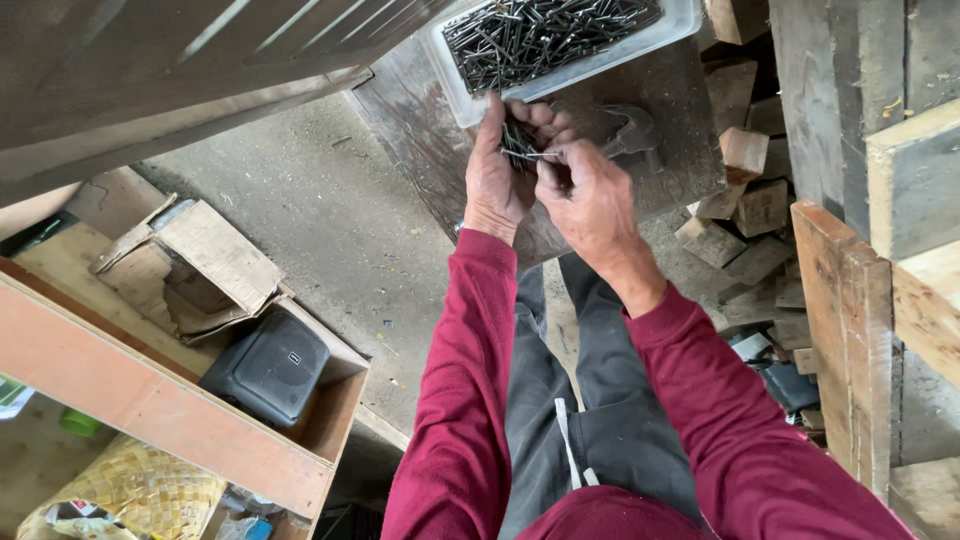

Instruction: The person assembles a wooden pallet by placing planks onto a frame and securing them with nails. They pick up planks, position them on the frame, select nails from a container, and use a hammer to drive the nails into the wood.

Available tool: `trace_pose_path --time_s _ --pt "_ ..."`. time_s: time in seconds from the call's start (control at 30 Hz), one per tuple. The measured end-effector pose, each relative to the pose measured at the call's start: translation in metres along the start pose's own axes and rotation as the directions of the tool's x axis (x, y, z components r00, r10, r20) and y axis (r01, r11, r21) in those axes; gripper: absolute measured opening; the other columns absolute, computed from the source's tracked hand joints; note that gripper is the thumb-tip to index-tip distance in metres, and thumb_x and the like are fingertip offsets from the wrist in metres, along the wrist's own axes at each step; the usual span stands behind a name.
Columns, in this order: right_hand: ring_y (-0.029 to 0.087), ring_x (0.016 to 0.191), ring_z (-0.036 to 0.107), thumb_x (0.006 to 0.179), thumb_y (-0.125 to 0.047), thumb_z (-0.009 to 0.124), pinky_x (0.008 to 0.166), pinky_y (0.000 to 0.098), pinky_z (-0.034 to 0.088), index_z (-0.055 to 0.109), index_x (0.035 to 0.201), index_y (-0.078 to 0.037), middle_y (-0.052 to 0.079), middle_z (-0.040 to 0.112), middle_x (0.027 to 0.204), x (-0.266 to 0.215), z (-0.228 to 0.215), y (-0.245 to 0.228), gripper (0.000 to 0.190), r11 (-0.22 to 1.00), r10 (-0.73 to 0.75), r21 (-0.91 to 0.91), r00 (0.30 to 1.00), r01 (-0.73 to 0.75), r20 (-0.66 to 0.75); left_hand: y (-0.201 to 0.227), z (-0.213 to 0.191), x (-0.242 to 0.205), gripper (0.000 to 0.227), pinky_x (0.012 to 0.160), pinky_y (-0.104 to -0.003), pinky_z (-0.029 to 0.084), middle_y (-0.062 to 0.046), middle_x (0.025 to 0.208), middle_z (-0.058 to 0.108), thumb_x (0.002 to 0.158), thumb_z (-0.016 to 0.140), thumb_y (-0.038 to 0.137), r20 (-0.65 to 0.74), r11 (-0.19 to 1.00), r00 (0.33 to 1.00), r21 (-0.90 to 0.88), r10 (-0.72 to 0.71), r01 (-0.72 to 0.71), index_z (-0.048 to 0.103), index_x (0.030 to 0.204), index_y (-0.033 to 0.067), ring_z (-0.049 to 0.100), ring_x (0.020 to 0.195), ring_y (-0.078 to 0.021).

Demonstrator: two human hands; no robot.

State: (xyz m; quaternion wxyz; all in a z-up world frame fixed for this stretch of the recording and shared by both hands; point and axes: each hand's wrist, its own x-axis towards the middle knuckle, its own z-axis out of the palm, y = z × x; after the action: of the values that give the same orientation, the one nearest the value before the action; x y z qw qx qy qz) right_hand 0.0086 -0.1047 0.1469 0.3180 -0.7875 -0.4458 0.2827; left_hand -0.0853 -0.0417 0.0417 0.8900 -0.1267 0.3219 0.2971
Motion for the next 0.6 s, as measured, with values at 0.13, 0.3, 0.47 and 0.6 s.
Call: trace_pose_path --time_s 0.13,0.3,0.47,0.6 --pt "0.029 0.074 0.071 0.097 -0.013 0.074 0.064 0.0400 0.057 0.068 0.097 -0.001 0.016 0.071 0.091 0.020 -0.017 -0.008 0.013 0.961 0.039 -0.275 0.977 0.021 0.209 0.014 0.009 0.002 0.044 0.107 -0.052 0.055 -0.025 0.115 0.073 0.104 0.059 0.043 0.040 0.989 0.995 0.122 -0.095 0.089 0.065 0.105 -0.0004 0.069 0.118 -0.0395" --pt "0.029 0.082 0.072 0.102 -0.013 0.072 0.070 0.0390 0.057 0.068 0.105 0.000 0.016 0.072 0.098 0.029 -0.035 -0.015 0.014 0.976 -0.015 -0.212 0.985 0.052 0.174 0.012 0.019 0.005 0.042 0.111 -0.052 0.052 -0.023 0.117 0.072 0.106 0.058 0.040 0.069 0.990 0.991 0.081 -0.118 0.112 0.068 0.107 -0.0013 0.066 0.123 -0.0398" --pt "0.026 0.087 0.073 0.102 -0.009 0.073 0.074 0.0353 0.059 0.070 0.113 0.003 0.017 0.073 0.103 0.025 -0.031 -0.004 0.016 0.999 -0.006 -0.034 0.995 0.009 0.100 -0.004 0.020 0.016 0.038 0.107 -0.051 0.054 -0.017 0.104 0.072 0.109 0.059 0.039 0.101 0.995 0.995 -0.101 0.016 -0.006 0.064 0.098 0.0032 0.068 0.115 -0.0371" --pt "0.020 0.082 0.073 0.101 -0.003 0.074 0.069 0.0295 0.060 0.071 0.111 0.004 0.015 0.073 0.099 0.013 -0.021 0.003 0.013 0.996 0.048 0.074 0.996 -0.054 0.073 -0.015 0.012 0.020 0.038 0.096 -0.047 0.058 -0.014 0.098 0.070 0.106 0.059 0.042 0.021 0.993 0.999 -0.118 0.025 -0.022 0.062 0.097 0.0060 0.069 0.101 -0.0324"
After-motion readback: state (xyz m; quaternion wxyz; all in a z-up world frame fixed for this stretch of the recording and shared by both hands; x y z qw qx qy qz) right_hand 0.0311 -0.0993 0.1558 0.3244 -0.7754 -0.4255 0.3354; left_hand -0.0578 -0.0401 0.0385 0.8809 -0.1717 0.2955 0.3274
